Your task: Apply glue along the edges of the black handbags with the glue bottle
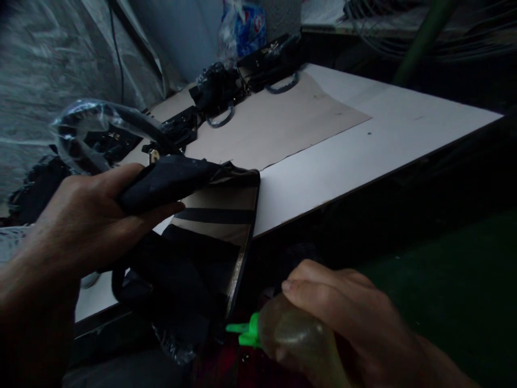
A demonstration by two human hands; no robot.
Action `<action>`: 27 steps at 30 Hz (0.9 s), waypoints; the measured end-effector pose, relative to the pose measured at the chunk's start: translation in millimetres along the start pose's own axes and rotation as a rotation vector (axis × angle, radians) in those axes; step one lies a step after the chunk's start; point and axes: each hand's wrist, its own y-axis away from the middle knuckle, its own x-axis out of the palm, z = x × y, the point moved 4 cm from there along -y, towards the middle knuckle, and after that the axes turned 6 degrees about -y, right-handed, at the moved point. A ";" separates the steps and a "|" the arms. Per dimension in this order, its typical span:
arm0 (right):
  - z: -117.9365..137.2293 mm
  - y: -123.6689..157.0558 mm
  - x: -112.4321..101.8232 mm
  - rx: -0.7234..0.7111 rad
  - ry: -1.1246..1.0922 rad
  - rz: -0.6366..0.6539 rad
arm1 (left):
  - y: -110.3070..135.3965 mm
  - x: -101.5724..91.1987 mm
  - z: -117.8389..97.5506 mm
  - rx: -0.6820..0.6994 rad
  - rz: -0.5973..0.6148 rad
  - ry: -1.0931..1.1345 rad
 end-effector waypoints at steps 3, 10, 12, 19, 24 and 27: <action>-17.4 -7.8 -4.4 -0.063 0.223 -0.115 | 0.2 3.7 -0.6 0.001 0.033 0.016; -59.7 -20.8 -13.4 -0.046 0.378 -0.307 | 0.0 14.4 5.5 -0.038 0.035 0.070; -63.5 -20.4 -12.2 -0.014 0.370 -0.304 | 0.5 15.3 5.5 -0.024 0.029 0.082; -72.6 -21.0 -16.3 -0.022 0.428 -0.327 | 1.6 13.8 1.0 0.001 0.081 0.097; -80.9 -22.6 -17.1 -0.041 0.446 -0.325 | -0.5 14.5 -0.4 -0.010 0.097 0.122; -87.5 -18.4 -17.5 -0.001 0.386 -0.393 | 1.0 14.7 -1.3 -0.018 0.087 0.149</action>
